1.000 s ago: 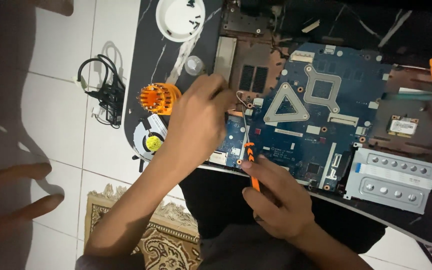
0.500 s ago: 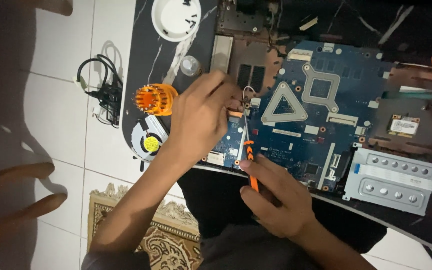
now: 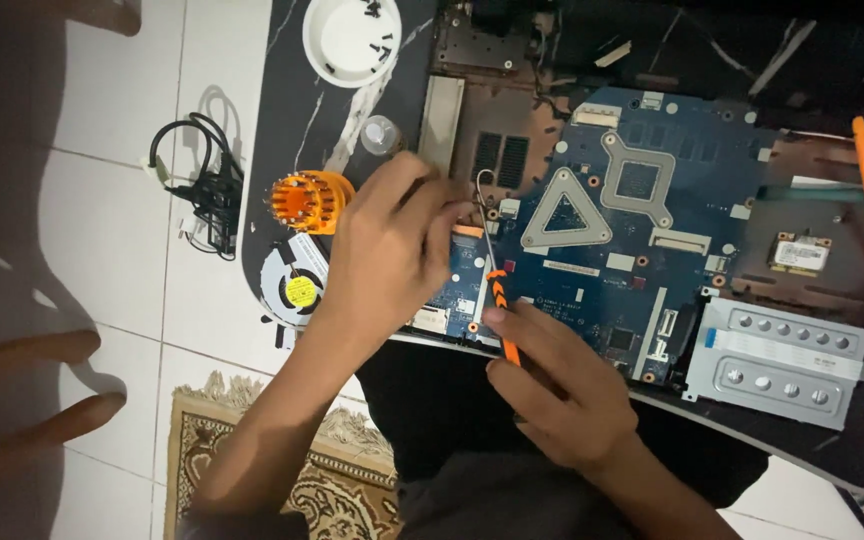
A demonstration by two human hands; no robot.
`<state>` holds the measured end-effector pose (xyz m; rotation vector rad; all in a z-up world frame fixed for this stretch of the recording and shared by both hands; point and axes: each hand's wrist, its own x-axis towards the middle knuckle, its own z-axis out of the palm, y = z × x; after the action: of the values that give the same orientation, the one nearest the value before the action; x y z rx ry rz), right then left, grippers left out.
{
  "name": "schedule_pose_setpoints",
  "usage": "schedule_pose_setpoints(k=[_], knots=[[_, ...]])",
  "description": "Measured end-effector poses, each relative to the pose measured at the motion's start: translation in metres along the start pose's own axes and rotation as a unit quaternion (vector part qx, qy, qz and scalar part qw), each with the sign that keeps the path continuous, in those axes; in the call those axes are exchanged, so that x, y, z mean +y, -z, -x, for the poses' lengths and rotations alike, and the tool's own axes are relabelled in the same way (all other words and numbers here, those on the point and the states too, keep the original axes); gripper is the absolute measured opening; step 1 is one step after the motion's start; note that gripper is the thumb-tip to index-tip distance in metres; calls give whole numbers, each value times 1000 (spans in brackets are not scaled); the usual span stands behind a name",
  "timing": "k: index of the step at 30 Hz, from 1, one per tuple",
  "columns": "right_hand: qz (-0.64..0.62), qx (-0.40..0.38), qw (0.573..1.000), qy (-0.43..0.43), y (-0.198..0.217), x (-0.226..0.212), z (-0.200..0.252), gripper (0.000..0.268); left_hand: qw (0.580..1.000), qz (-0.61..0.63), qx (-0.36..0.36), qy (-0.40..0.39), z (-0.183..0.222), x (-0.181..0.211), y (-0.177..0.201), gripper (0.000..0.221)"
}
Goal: Connecting internal ribbon cables and installing a cooling fan on a laptop motherboard during a repair process.
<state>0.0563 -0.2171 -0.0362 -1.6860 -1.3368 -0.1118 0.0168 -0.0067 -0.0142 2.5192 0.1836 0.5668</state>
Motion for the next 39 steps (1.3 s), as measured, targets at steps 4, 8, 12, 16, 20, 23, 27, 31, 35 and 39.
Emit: schedule_pose_setpoints(k=[4, 8, 12, 16, 20, 23, 27, 31, 35, 39], knots=[[-17, -12, 1000, -9, 2, 2, 2, 10, 999, -17, -33, -12, 8, 11, 11, 20], [-8, -6, 1000, -13, 1, -1, -2, 7, 986, -96, -131, -19, 15, 15, 21, 66], [19, -18, 1000, -5, 2, 1, 0, 9, 977, -109, -184, -3, 12, 15, 26, 105], [-8, -28, 999, -18, 2, 0, -8, 11, 980, -67, -186, 0, 2, 12, 25, 91], [0, -22, 1000, -21, 6, 0, -18, 15, 985, -1, -173, 8, -2, 10, 21, 72], [39, -6, 999, -21, 10, 7, -12, 16, 980, 4, -194, 45, -2, 13, 22, 79], [20, 13, 998, -49, 18, 5, -20, 27, 982, -3, -179, 52, 1, 16, 23, 68], [-58, 32, 993, -96, 33, 5, -5, 23, 991, 53, -96, 77, 6, 21, 20, 54], [-163, 181, 962, -125, 36, 9, 14, 23, 995, 33, -26, 90, 13, 23, 9, 51], [-215, 186, 914, -291, 60, 2, 15, 6, 994, 44, 36, 98, 16, 22, -6, 35]])
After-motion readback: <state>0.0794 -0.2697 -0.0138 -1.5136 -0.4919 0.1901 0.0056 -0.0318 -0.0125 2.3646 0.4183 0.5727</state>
